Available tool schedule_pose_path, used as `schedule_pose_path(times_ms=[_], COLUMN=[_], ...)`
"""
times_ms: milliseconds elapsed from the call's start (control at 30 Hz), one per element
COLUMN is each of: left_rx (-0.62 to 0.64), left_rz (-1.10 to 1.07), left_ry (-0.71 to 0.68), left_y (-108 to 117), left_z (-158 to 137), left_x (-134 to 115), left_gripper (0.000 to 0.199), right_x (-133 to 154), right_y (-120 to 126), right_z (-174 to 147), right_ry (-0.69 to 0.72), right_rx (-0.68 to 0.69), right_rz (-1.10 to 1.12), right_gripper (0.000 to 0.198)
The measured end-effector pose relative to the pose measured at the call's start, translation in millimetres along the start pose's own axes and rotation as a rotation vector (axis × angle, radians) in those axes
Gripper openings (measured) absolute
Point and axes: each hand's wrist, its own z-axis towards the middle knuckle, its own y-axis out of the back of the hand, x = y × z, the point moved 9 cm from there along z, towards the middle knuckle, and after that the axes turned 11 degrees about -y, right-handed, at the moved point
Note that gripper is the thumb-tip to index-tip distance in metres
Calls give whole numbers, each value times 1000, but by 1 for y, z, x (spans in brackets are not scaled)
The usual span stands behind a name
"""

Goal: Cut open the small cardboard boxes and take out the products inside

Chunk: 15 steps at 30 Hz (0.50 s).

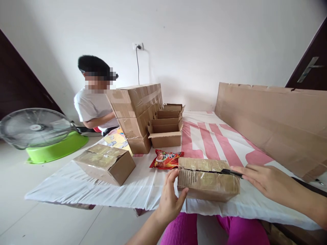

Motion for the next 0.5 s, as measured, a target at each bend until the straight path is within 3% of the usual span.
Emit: schedule_pose_path(times_ms=[67,133,233,400,500], left_rx=[-33,-108,-210,-55,-51], left_rz=[-12,-64,-185,-145,-128], left_ry=[-22,-55,-73,-117,-57], left_y=[0,3,7,-1,2], left_z=[-1,-3,-5,-1,3], left_x=[-4,-9,-12,-18,-15], left_gripper=[51,42,35,12,25], right_x=[8,3,-17,-72,-98], right_y=[-12,-15,-23,-66,-103], right_z=[-9,-17,-29,-54,-70], right_ry=[50,-10,-179,-488,-548], right_rx=[220,321,387,425,440], right_rz=[111,200,311,269,100], right_gripper=[36,38,40,49,53])
